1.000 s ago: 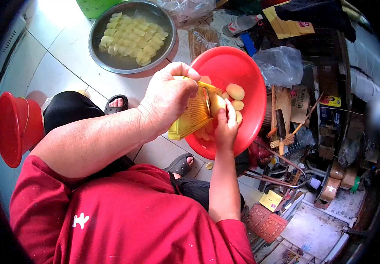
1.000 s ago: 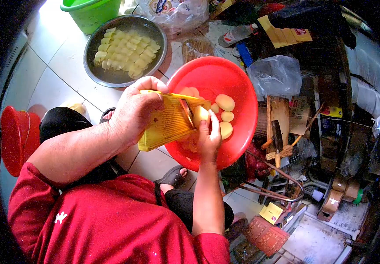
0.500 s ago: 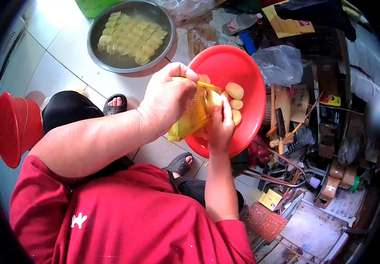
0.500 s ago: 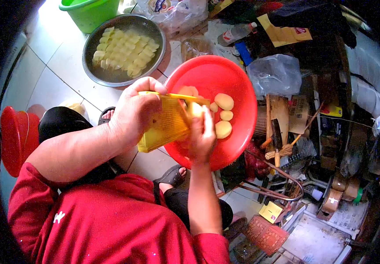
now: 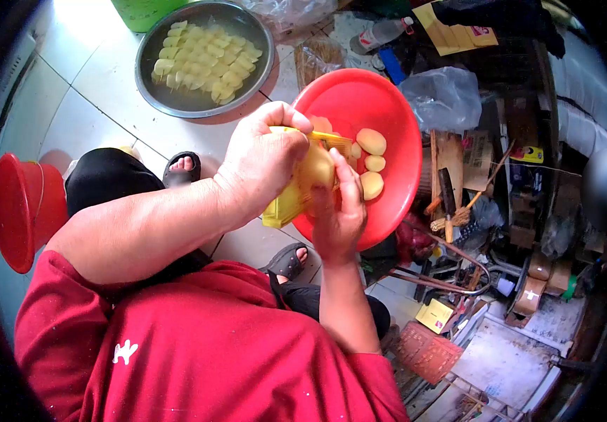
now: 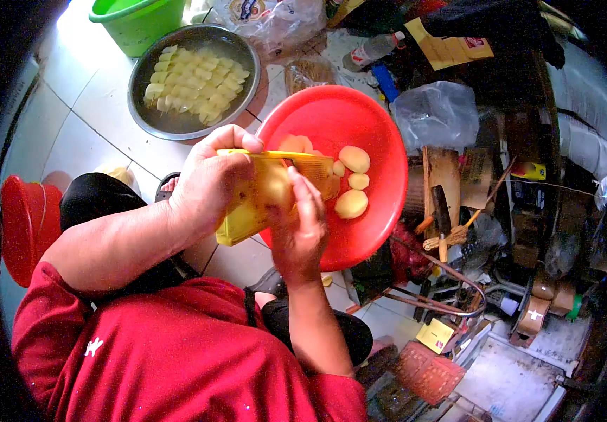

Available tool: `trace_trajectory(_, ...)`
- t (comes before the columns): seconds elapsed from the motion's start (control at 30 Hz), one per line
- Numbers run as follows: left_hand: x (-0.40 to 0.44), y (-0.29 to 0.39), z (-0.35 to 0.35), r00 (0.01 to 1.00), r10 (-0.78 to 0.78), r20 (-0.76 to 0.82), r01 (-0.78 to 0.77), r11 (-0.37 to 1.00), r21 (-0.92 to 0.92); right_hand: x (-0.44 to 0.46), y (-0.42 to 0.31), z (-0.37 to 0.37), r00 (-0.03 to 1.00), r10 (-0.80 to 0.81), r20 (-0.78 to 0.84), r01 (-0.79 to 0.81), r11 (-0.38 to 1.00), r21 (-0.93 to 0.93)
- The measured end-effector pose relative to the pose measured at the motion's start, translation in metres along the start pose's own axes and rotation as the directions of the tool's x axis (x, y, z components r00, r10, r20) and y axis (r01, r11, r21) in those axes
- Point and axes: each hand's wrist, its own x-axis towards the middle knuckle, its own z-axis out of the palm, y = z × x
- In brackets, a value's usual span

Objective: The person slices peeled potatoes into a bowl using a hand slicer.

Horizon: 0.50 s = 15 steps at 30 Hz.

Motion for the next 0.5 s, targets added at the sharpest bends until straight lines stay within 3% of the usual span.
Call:
trace_trajectory(0.03, -0.001, 0.0, 0.001, 1.0, 0.02, -0.011, -0.02, 0.999, 0.029, 0.001, 0.014, 0.001, 0.995, 0.092, -0.027, -0.093, 0.995, -0.02)
trace_trajectory(0.1, 0.001, 0.0, 0.002, 1.0, 0.011, 0.006, -0.011, 1.0, 0.001, 0.006, 0.076, 0.0, 0.929, 0.365, -0.064, -0.341, 0.909, 0.24)
trace_trajectory(0.2, 0.002, 0.002, 0.001, 0.999, -0.023, 0.026, 0.024, 0.999, -0.025, 0.011, 0.101, -0.004, 0.915, 0.393, -0.092, -0.37, 0.908, 0.196)
trace_trajectory(0.23, 0.003, 0.002, 0.0, 0.999, -0.035, 0.023, 0.036, 0.999, -0.023, 0.014, 0.083, -0.002, 0.922, 0.38, -0.074, -0.361, 0.913, 0.189)
trace_trajectory(0.3, 0.004, 0.001, -0.001, 0.999, -0.034, 0.019, 0.035, 0.999, -0.023, 0.009, 0.027, -0.002, 0.989, 0.149, -0.006, -0.148, 0.988, 0.045)
trace_trajectory(0.33, 0.004, 0.0, -0.001, 0.999, -0.035, 0.019, 0.036, 0.999, -0.02, 0.007, -0.001, -0.003, 0.997, -0.061, 0.046, 0.064, 0.996, -0.069)
trace_trajectory(0.37, 0.003, 0.001, 0.0, 0.999, -0.037, 0.019, 0.037, 0.999, -0.017, 0.003, -0.009, 0.001, 0.991, -0.135, 0.011, 0.135, 0.991, -0.022)
trace_trajectory(0.47, 0.0, 0.004, 0.002, 1.0, -0.031, -0.004, 0.031, 0.999, 0.033, 0.008, 0.07, 0.001, 0.955, 0.287, -0.08, -0.277, 0.954, 0.115)
trace_trajectory(0.5, 0.002, 0.0, 0.002, 0.999, -0.032, 0.016, 0.032, 0.999, -0.003, 0.009, 0.103, -0.001, 0.94, 0.325, -0.102, -0.305, 0.937, 0.169)
